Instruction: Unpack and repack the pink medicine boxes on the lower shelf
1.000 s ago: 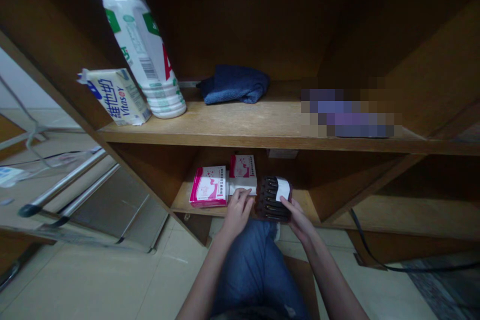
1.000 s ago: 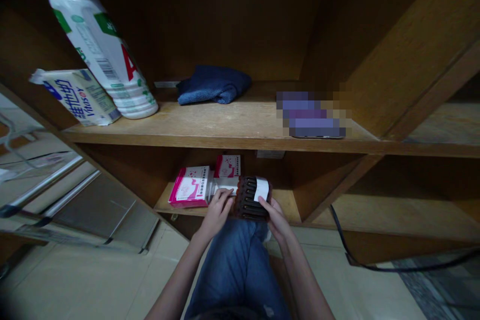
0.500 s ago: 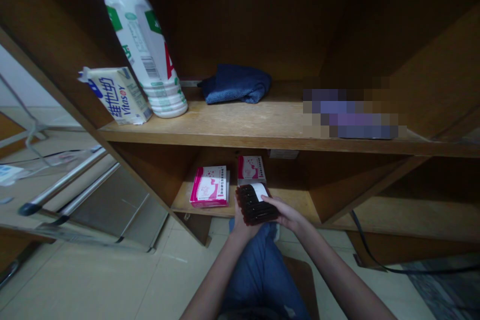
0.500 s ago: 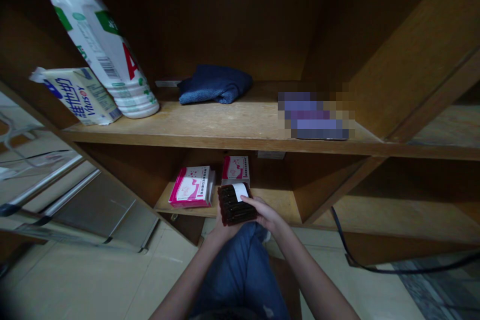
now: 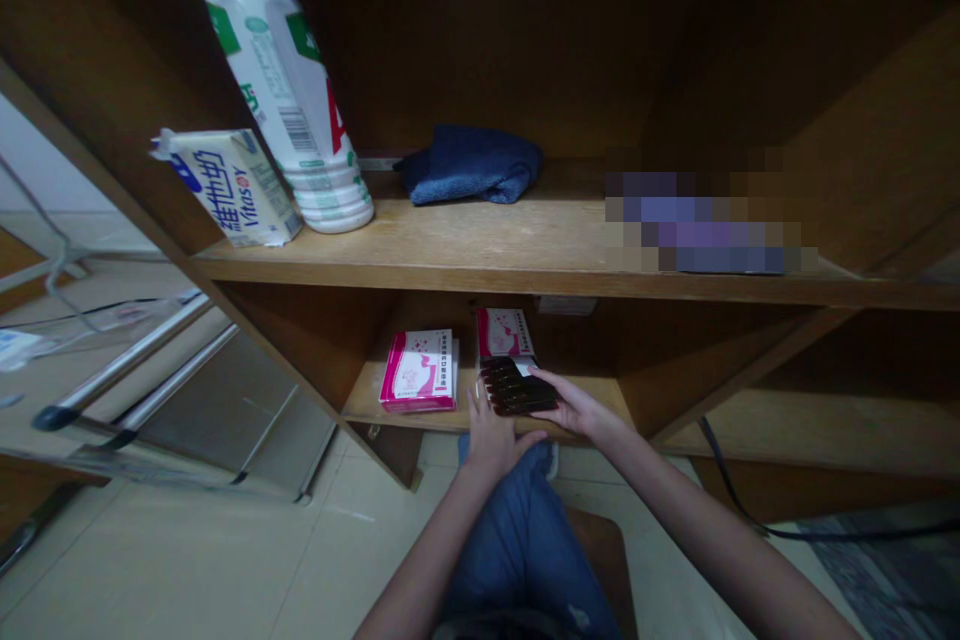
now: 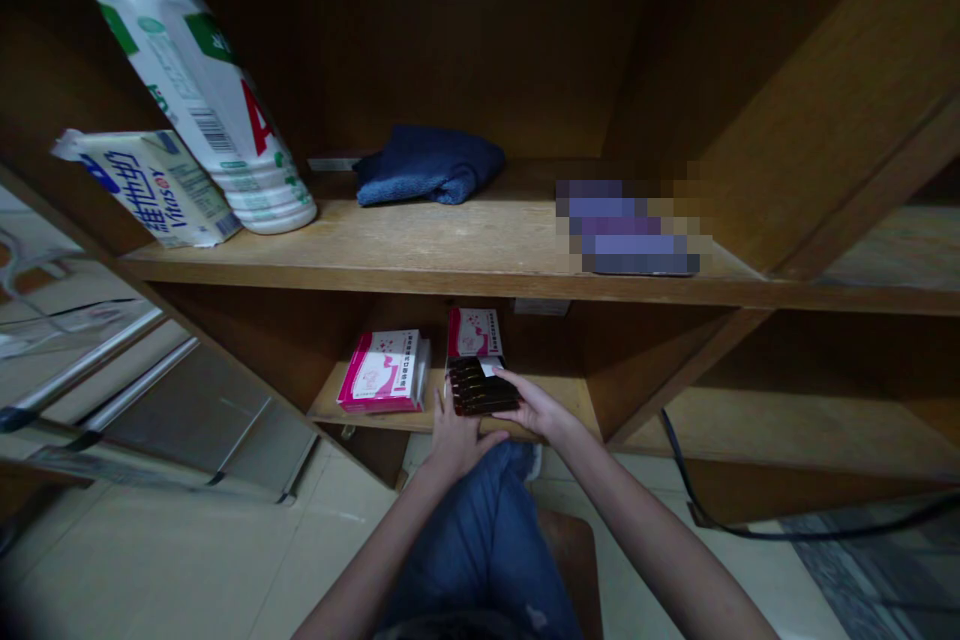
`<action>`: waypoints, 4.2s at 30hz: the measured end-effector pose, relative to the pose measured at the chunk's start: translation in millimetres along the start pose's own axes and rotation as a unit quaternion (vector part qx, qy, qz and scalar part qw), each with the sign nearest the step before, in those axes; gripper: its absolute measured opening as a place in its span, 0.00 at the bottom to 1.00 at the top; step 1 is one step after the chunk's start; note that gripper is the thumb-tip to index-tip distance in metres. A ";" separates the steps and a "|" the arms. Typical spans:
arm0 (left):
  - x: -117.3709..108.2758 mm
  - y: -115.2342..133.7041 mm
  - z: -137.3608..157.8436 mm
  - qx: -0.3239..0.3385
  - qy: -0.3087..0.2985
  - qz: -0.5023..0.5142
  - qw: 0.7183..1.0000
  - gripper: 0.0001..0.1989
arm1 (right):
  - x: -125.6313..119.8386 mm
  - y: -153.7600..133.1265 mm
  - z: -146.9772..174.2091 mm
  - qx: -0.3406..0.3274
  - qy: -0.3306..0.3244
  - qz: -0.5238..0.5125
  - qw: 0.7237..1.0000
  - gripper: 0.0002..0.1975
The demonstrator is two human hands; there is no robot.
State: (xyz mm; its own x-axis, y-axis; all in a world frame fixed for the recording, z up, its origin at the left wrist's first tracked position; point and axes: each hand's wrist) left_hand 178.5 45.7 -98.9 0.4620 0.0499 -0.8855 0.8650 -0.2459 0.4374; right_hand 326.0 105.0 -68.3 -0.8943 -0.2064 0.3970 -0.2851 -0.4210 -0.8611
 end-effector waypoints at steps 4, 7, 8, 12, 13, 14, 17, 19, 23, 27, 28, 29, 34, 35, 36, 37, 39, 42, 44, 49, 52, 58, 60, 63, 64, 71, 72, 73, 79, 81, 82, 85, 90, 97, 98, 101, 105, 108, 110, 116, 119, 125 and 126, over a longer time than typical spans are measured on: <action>-3.9 1.5 0.0 0.006 -0.022 0.005 1.000 0.34 | 8.0 1.4 -4.9 0.062 0.019 -0.046 0.997 0.08; -4.9 2.5 1.6 -0.005 -0.031 0.011 0.999 0.33 | 18.3 1.9 -0.6 0.055 0.030 -0.070 0.996 0.06; -4.9 2.6 2.0 -0.010 -0.029 0.013 0.999 0.33 | 21.3 1.6 2.5 0.047 0.028 -0.062 0.997 0.06; -5.2 3.6 2.2 -0.009 -0.030 0.011 0.999 0.32 | 26.0 -2.0 16.0 0.016 0.025 0.007 1.000 0.12; -5.8 4.1 1.9 -0.007 -0.032 0.007 0.999 0.32 | 24.6 -3.7 17.8 0.010 0.027 0.047 0.998 0.16; -6.6 4.6 1.7 -0.005 -0.036 0.001 0.999 0.33 | 22.3 -5.5 18.7 0.003 0.027 0.097 0.995 0.18; -8.9 6.3 1.7 -0.007 -0.046 -0.020 0.999 0.34 | 12.4 -11.5 18.6 -0.064 0.059 0.283 0.955 0.21; -9.3 6.6 2.1 -0.008 -0.045 -0.030 0.999 0.34 | 8.3 -14.8 20.6 -0.143 0.122 0.399 0.897 0.17; -6.3 5.0 1.4 -0.006 -0.046 -0.053 0.998 0.31 | 19.5 -14.7 37.1 -0.214 0.139 0.534 0.806 0.11; -0.9 2.9 -1.3 -0.008 -0.060 -0.078 0.995 0.20 | 44.9 -3.9 51.4 -0.200 -0.040 0.562 0.801 0.07; 0.8 2.4 -1.8 -0.010 -0.061 -0.086 0.994 0.20 | 49.8 -0.8 51.9 -0.205 -0.055 0.566 0.797 0.09; 2.6 1.8 -2.1 -0.011 -0.059 -0.093 0.994 0.21 | 53.5 2.2 51.2 -0.208 -0.054 0.569 0.793 0.13; 11.0 -2.2 -1.0 0.004 -0.033 -0.121 0.992 0.27 | 58.7 10.3 40.8 -0.201 -0.030 0.561 0.802 0.21; 11.9 -3.0 -0.5 0.006 -0.027 -0.126 0.992 0.27 | 58.3 11.0 39.1 -0.203 -0.028 0.560 0.803 0.21; 12.6 -3.8 -0.1 0.009 -0.023 -0.131 0.991 0.27 | 57.7 11.5 37.5 -0.206 -0.023 0.561 0.802 0.22; 13.0 -4.5 0.1 0.009 -0.020 -0.136 0.991 0.27 | 57.0 12.1 36.0 -0.207 -0.016 0.563 0.800 0.22; 13.3 -5.6 0.2 0.008 -0.017 -0.143 0.990 0.27 | 55.0 13.8 32.5 -0.209 -0.002 0.568 0.796 0.23; 13.9 -6.5 -0.9 0.005 -0.019 -0.146 0.989 0.30 | 51.8 17.9 24.7 -0.211 0.014 0.579 0.787 0.25; 14.4 -6.7 -1.7 0.005 -0.022 -0.142 0.990 0.32 | 50.1 21.0 17.9 -0.215 0.019 0.587 0.780 0.25; 13.2 -6.7 -1.3 0.007 -0.015 -0.116 0.993 0.39 | 47.6 24.2 -0.8 -0.220 0.034 0.613 0.758 0.28; 12.0 -6.5 -0.3 0.013 -0.004 -0.103 0.995 0.39 | 44.5 22.8 -8.2 -0.211 0.064 0.626 0.748 0.28; 8.4 -5.9 0.6 0.020 0.022 -0.068 0.997 0.39 | 25.8 20.7 -7.6 -0.276 0.087 0.554 0.781 0.17; 4.1 -6.5 2.4 0.027 0.036 -0.030 0.999 0.37 | 15.8 22.1 -6.7 -0.300 0.136 0.492 0.806 0.12; -3.0 -9.4 5.0 0.025 0.097 0.047 0.994 0.29 | 1.6 26.8 -8.6 -0.305 0.213 0.430 0.823 0.11; -4.9 -10.9 5.1 0.018 0.126 0.067 0.990 0.27 | -1.7 29.0 -10.0 -0.303 0.224 0.424 0.824 0.12; -7.6 -20.8 -7.7 0.014 0.189 0.131 0.973 0.24 | -1.4 43.0 -18.0 -0.309 0.195 0.400 0.840 0.14; -7.5 -21.6 -10.1 0.019 0.182 0.138 0.973 0.25 | -0.4 43.7 -17.5 -0.312 0.184 0.406 0.839 0.14; -7.5 -22.3 -12.3 0.022 0.175 0.143 0.974 0.25 | 0.4 43.9 -16.5 -0.314 0.173 0.416 0.836 0.15; -10.9 -25.8 -22.5 0.024 0.130 0.142 0.981 0.24 | 2.9 41.4 -10.6 -0.306 0.142 0.508 0.792 0.18; -12.6 -28.8 -24.7 0.034 0.121 0.139 0.982 0.24 | 3.6 40.6 -10.2 -0.307 0.133 0.527 0.782 0.19; -13.3 -30.6 -25.5 0.041 0.117 0.138 0.983 0.23 | 3.9 40.2 -10.0 -0.307 0.129 0.532 0.778 0.19; -14.9 -35.3 -26.8 0.058 0.110 0.134 0.983 0.22 | 5.1 39.4 -9.5 -0.302 0.126 0.541 0.775 0.20; -14.5 -33.1 -29.6 0.034 0.126 0.108 0.986 0.20 | 6.5 39.0 -8.2 -0.295 0.137 0.545 0.773 0.20; -11.5 -25.6 -41.8 -0.024 0.182 0.053 0.982 0.25 | 3.0 42.5 -10.8 -0.303 0.147 0.535 0.775 0.19; -10.4 -26.2 -44.0 -0.029 0.186 0.055 0.981 0.26 | 2.1 43.2 -11.4 -0.304 0.146 0.533 0.776 0.19; -6.2 -29.2 -49.8 -0.038 0.184 0.081 0.979 0.26 | -0.2 45.0 -13.0 -0.306 0.143 0.525 0.781 0.20; -2.3 -31.6 -55.5 -0.058 0.169 0.139 0.974 0.26 | -1.6 45.5 -13.0 -0.310 0.151 0.511 0.787 0.20; -3.0 -31.0 -59.3 -0.070 0.185 0.163 0.967 0.25 | -1.6 44.4 -11.9 -0.313 0.159 0.496 0.794 0.21; -4.6 -30.2 -62.1 -0.074 0.205 0.175 0.960 0.25 | -1.5 43.6 -11.2 -0.315 0.160 0.488 0.798 0.20; -9.5 -27.6 -69.0 -0.080 0.242 0.202 0.946 0.22 | -3.0 44.8 -10.5 -0.314 0.179 0.494 0.791 0.18; -8.9 -26.0 -71.1 -0.092 0.248 0.193 0.945 0.20 | -4.7 46.5 -11.7 -0.308 0.190 0.507 0.782 0.19; -1.1 -27.9 -75.6 -0.122 0.254 0.170 0.944 0.22 | -6.3 47.8 -14.6 -0.303 0.171 0.530 0.773 0.22; 0.1 -28.6 -76.5 -0.128 0.252 0.161 0.946 0.23 | -6.1 47.9 -14.8 -0.302 0.166 0.536 0.771 0.22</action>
State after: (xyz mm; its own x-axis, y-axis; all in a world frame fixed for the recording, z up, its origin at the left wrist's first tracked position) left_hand 168.8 126.8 -99.5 0.6883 0.4833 -0.5410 0.6529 -0.0876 0.7524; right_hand 312.7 99.2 -116.7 -0.7378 0.1303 -0.6623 0.6604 0.3426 -0.6682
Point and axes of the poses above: each hand's wrist, its own z-axis away from the middle knuckle, its own x-axis out of the palm, y = z × x
